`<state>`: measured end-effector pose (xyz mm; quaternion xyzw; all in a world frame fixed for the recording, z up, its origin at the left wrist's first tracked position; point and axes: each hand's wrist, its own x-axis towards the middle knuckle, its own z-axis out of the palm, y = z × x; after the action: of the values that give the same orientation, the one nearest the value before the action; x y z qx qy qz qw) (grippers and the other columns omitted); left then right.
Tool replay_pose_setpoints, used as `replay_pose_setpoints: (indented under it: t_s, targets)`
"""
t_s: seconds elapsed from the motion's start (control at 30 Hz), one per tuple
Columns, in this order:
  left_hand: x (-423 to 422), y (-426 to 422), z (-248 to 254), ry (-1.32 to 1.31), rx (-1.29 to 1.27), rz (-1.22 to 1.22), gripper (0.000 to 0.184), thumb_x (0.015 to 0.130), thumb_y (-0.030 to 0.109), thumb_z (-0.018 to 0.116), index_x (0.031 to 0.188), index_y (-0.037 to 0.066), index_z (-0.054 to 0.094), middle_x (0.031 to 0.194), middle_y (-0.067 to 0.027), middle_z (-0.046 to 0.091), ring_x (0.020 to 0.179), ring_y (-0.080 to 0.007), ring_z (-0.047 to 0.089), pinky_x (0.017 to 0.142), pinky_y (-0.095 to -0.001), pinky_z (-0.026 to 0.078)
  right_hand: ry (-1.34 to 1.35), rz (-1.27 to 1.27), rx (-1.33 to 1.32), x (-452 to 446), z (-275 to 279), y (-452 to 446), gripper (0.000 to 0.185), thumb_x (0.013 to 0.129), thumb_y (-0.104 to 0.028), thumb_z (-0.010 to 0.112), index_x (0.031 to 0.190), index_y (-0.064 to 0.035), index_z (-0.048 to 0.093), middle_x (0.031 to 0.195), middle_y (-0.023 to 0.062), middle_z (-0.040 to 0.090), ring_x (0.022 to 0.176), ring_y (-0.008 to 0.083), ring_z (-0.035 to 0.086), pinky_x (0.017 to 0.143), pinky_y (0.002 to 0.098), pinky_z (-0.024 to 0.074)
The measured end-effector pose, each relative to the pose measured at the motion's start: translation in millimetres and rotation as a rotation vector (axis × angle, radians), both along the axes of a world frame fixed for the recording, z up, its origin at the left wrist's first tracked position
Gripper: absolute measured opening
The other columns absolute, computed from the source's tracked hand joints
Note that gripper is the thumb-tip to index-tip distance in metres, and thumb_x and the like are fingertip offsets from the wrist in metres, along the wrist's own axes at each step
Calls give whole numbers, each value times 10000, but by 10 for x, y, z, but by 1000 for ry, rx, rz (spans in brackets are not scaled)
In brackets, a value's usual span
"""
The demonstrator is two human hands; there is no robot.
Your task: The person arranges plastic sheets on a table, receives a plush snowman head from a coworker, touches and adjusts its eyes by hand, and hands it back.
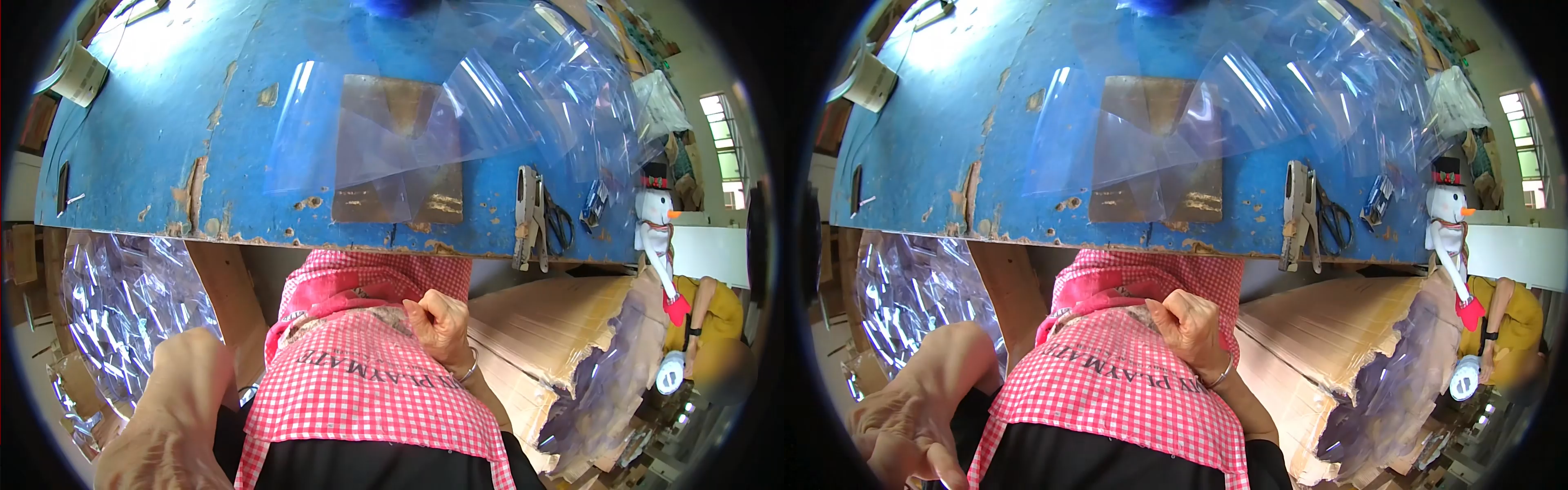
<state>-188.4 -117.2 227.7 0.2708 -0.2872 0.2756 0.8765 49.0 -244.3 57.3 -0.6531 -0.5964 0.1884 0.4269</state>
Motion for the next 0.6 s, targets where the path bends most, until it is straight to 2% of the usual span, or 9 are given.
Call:
replay_pose_setpoints:
  t_s: [0.17,0.33,0.43,0.47,0.5,0.57,0.6]
  targets:
    - [-31,73,-14,71,43,89,291,876,165,504,1120,15,554,1177,-70,551,1159,-254,480,971,-568,250,46,-46,-12,9,-25,-13,306,818,-108,663,615,-36,446,517,66,423,422,193,425,409,308,315]
    - [-153,180,-49,199,187,413,379,843,240,575,1133,1,528,1144,-104,564,1123,-266,512,948,-486,326,68,-98,-52,38,-7,8,242,797,-69,674,643,-33,491,555,56,459,470,161,466,441,278,351]
    - [-30,330,-271,427,203,731,444,823,285,617,1141,-7,513,1124,-125,572,1102,-273,531,934,-437,372,138,-174,-45,1,-25,93,140,775,-56,681,725,-41,551,625,89,496,544,195,527,482,290,427]
    - [76,384,-370,529,187,813,467,816,300,631,1143,-10,508,1117,-132,574,1095,-275,537,929,-421,387,163,-177,-64,19,-39,111,78,774,-1,662,764,-30,590,698,81,545,615,159,547,553,254,437]
    - [187,425,-467,633,170,873,491,810,315,645,1146,-13,503,1111,-139,577,1087,-278,543,925,-404,402,120,-162,-51,23,-68,138,75,771,-2,662,778,-30,593,705,84,553,619,170,554,556,264,442]
    - [430,447,-646,808,143,908,539,796,345,673,1151,-18,493,1097,-153,582,1073,-283,556,915,-372,433,18,-162,-22,96,-154,174,78,766,-3,662,806,-31,600,720,90,568,629,192,568,561,285,452]
    - [610,420,-679,870,126,888,559,765,337,714,1143,-15,499,1083,-154,596,1067,-257,560,902,-349,439,-39,-143,14,127,-225,197,94,757,-10,667,824,-31,604,749,98,586,643,230,580,574,314,464]
